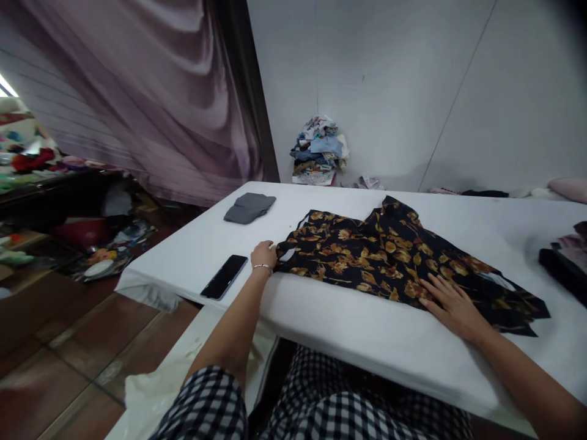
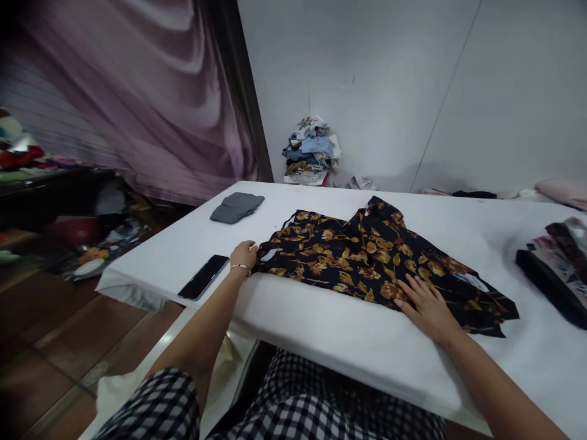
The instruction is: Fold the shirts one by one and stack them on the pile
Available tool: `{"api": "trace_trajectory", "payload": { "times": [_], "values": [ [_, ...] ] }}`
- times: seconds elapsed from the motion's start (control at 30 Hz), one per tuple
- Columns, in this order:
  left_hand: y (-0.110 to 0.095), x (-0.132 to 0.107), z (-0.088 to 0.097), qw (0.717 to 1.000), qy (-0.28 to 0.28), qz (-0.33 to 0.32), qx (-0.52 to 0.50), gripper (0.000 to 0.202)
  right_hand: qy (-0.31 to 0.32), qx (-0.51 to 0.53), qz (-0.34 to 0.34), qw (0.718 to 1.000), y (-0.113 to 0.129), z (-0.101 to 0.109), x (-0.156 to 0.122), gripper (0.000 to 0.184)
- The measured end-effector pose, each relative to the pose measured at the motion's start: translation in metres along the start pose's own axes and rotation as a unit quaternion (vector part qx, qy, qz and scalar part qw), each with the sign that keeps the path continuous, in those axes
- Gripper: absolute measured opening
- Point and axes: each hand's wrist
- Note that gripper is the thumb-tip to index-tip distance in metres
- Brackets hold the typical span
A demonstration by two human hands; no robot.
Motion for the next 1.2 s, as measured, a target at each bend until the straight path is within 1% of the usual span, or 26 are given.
{"api": "trace_trajectory", "payload": {
  "times": [0.03,0.07,0.1,0.13,0.17,0.2,0.23,0.27,0.3,0.37,0.43,0.5,0.57,0.6,0.63,0.7,0.8,0.87,0.97,1.07,1.2],
  "values": [
    [0.0,-0.007,0.002,0.999,-0.028,-0.013,-0.013,0.04,-0.004,0.002,0.001,1.0,-0.002,-0.002,0.0,0.065],
    [-0.003,-0.016,0.003,0.997,-0.048,-0.043,-0.032,0.042,-0.007,0.003,0.003,1.0,-0.003,-0.004,-0.001,0.064],
    [-0.009,-0.025,0.003,0.993,-0.055,-0.092,-0.052,0.043,-0.01,0.003,0.005,1.0,-0.004,-0.005,-0.001,0.064],
    [-0.015,-0.035,0.001,0.984,-0.047,-0.155,-0.071,0.044,-0.012,0.003,0.007,1.0,-0.004,-0.006,-0.001,0.064],
    [-0.022,-0.044,-0.001,0.972,-0.025,-0.22,-0.082,0.045,-0.013,0.003,0.007,1.0,-0.003,-0.005,-0.001,0.064],
    [-0.029,-0.051,-0.005,0.959,0.001,-0.271,-0.082,0.048,-0.014,0.002,0.005,1.0,-0.002,-0.003,0.0,0.064],
    [-0.033,-0.055,-0.01,0.951,0.029,-0.299,-0.072,0.052,-0.011,0.001,0.003,1.0,0.0,-0.001,0.0,0.064],
    [-0.036,-0.056,-0.015,0.95,0.058,-0.302,-0.054,0.056,-0.007,0.0,0.0,1.0,0.003,0.002,0.001,0.063],
    [-0.037,-0.054,-0.02,0.953,0.085,-0.288,-0.033,0.06,-0.001,-0.001,-0.003,1.0,0.005,0.005,0.001,0.063],
    [-0.035,-0.044,-0.027,0.959,0.128,-0.251,-0.001,0.063,0.009,0.002,-0.004,1.0,0.01,0.009,0.002,0.062],
    [-0.033,-0.031,-0.029,0.957,0.158,-0.243,0.005,0.062,0.014,0.009,-0.007,1.0,0.014,0.012,0.002,0.061],
    [-0.036,-0.022,-0.025,0.959,0.155,-0.237,0.005,0.062,0.017,0.029,-0.015,0.999,0.014,0.016,0.004,0.06],
    [-0.043,-0.02,-0.02,0.963,0.12,-0.243,0.0,0.064,0.03,0.072,-0.032,0.996,0.013,0.025,0.011,0.059],
    [-0.047,-0.021,-0.019,0.961,0.1,-0.257,-0.005,0.065,0.033,0.102,-0.044,0.993,0.011,0.03,0.017,0.059],
    [-0.051,-0.023,-0.02,0.958,0.086,-0.273,-0.009,0.066,0.03,0.135,-0.059,0.989,0.009,0.036,0.025,0.058],
    [-0.055,-0.029,-0.028,0.95,0.092,-0.298,-0.012,0.067,-0.001,0.187,-0.107,0.977,0.005,0.048,0.048,0.056],
    [-0.054,-0.035,-0.044,0.949,0.113,-0.294,-0.01,0.069,-0.06,0.198,-0.191,0.96,-0.004,0.057,0.094,0.05],
    [-0.052,-0.036,-0.051,0.95,0.114,-0.291,-0.015,0.07,-0.063,0.177,-0.227,0.955,-0.011,0.055,0.124,0.045],
    [-0.05,-0.034,-0.053,0.949,0.116,-0.292,-0.013,0.07,-0.043,0.141,-0.257,0.955,-0.02,0.045,0.159,0.038],
    [-0.05,-0.033,-0.051,0.949,0.119,-0.293,-0.005,0.071,-0.032,0.12,-0.283,0.951,-0.027,0.035,0.182,0.032],
    [-0.049,-0.033,-0.052,0.949,0.115,-0.292,-0.007,0.07,-0.013,0.115,-0.314,0.942,-0.033,0.026,0.2,0.021]
  ]
}}
Point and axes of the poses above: each hand's wrist, its own x-axis towards the middle knuckle, its own z-axis out of the back of the hand, y = z × x, and after that the axes turned 12 degrees about -y, right-handed
